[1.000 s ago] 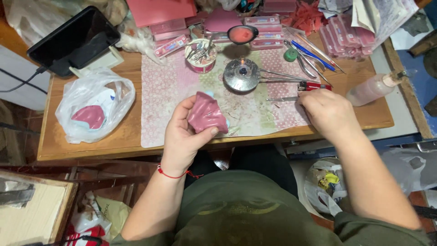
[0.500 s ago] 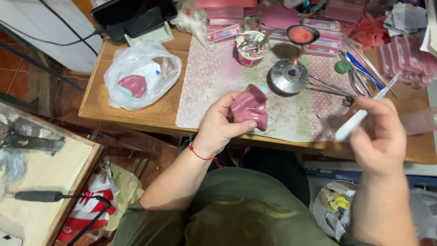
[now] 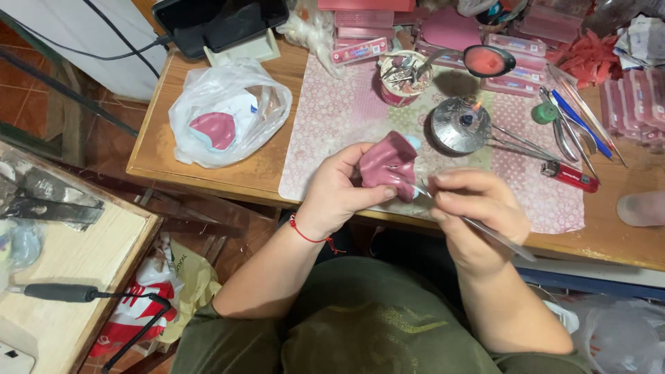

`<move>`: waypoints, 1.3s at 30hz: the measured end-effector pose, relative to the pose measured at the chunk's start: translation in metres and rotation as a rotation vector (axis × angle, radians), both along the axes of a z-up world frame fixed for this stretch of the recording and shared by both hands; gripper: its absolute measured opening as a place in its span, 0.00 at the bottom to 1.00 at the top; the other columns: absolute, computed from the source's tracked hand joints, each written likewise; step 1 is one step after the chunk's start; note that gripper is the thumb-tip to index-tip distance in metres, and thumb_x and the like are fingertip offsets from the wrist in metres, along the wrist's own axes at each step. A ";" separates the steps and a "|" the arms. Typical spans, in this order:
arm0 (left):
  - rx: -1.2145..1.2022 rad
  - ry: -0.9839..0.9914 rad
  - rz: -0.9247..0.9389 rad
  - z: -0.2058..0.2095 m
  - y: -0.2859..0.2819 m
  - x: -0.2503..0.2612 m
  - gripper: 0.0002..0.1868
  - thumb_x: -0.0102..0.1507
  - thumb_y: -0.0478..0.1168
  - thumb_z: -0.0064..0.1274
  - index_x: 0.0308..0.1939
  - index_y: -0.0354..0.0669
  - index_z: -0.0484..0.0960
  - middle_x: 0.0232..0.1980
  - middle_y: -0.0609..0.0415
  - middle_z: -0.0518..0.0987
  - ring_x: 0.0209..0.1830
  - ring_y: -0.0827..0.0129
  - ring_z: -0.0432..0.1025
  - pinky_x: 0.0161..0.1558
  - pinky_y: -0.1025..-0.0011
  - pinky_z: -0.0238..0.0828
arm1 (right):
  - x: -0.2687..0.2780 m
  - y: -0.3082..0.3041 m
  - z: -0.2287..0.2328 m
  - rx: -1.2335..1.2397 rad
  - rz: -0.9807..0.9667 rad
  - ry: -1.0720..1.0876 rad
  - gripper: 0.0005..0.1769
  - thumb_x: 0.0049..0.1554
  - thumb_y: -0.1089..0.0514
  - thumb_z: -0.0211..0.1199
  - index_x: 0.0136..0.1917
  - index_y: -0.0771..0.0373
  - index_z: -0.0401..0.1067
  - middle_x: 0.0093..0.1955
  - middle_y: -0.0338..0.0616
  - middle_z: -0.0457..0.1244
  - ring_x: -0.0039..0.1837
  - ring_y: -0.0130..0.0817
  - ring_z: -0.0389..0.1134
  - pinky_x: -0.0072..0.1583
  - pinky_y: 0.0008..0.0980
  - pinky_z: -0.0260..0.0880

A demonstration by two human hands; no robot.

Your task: The person works on a pink dental mold, using a metal tool to scrape and shape its surface. They then pick up a pink sheet, fold it, and attach it to the mold. The person sprays liquid onto the mold and continues to shape and smooth the attached material with the tool.

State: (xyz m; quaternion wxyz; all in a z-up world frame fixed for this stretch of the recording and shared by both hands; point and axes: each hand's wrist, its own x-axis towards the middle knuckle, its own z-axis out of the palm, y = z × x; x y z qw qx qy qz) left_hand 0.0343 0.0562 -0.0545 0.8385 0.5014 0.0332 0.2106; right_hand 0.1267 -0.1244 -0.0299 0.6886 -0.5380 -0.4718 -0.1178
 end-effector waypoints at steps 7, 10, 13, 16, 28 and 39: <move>0.016 0.009 -0.033 -0.018 0.007 0.005 0.28 0.51 0.28 0.72 0.55 0.38 0.82 0.43 0.55 0.84 0.45 0.78 0.76 0.48 0.76 0.78 | -0.007 0.029 -0.002 0.045 -0.041 -0.083 0.13 0.48 0.75 0.74 0.37 0.71 0.69 0.39 0.65 0.70 0.44 0.62 0.75 0.46 0.50 0.77; 0.005 -0.008 -0.047 -0.022 0.008 0.007 0.28 0.51 0.27 0.71 0.55 0.37 0.81 0.43 0.54 0.84 0.46 0.76 0.76 0.49 0.75 0.77 | -0.006 0.031 -0.002 0.006 -0.051 -0.134 0.14 0.48 0.74 0.75 0.36 0.68 0.69 0.39 0.63 0.70 0.43 0.61 0.75 0.45 0.51 0.76; 0.008 -0.012 -0.057 -0.023 0.008 0.007 0.28 0.52 0.27 0.71 0.56 0.37 0.81 0.44 0.53 0.84 0.47 0.76 0.76 0.50 0.74 0.78 | -0.006 0.032 -0.001 -0.005 -0.072 -0.154 0.14 0.48 0.74 0.75 0.36 0.69 0.69 0.39 0.63 0.70 0.42 0.61 0.75 0.45 0.51 0.77; 0.022 -0.012 -0.053 -0.021 0.008 0.007 0.28 0.52 0.27 0.71 0.55 0.37 0.81 0.44 0.54 0.84 0.47 0.76 0.75 0.50 0.74 0.76 | -0.007 0.032 0.001 -0.021 -0.059 -0.149 0.13 0.50 0.74 0.74 0.37 0.68 0.70 0.38 0.61 0.71 0.42 0.61 0.75 0.44 0.49 0.76; 0.061 -0.016 -0.045 -0.022 0.007 0.006 0.28 0.51 0.27 0.71 0.55 0.36 0.82 0.44 0.52 0.85 0.47 0.75 0.76 0.49 0.71 0.77 | -0.009 0.033 0.010 -0.072 -0.076 -0.163 0.12 0.50 0.75 0.74 0.36 0.69 0.72 0.38 0.61 0.71 0.42 0.61 0.75 0.44 0.50 0.76; 0.099 -0.027 0.006 -0.017 0.006 0.003 0.27 0.52 0.27 0.71 0.55 0.36 0.82 0.43 0.52 0.85 0.46 0.76 0.76 0.48 0.73 0.78 | -0.002 0.021 0.018 -0.211 0.046 0.028 0.09 0.50 0.76 0.73 0.36 0.73 0.73 0.39 0.60 0.70 0.46 0.56 0.76 0.49 0.47 0.77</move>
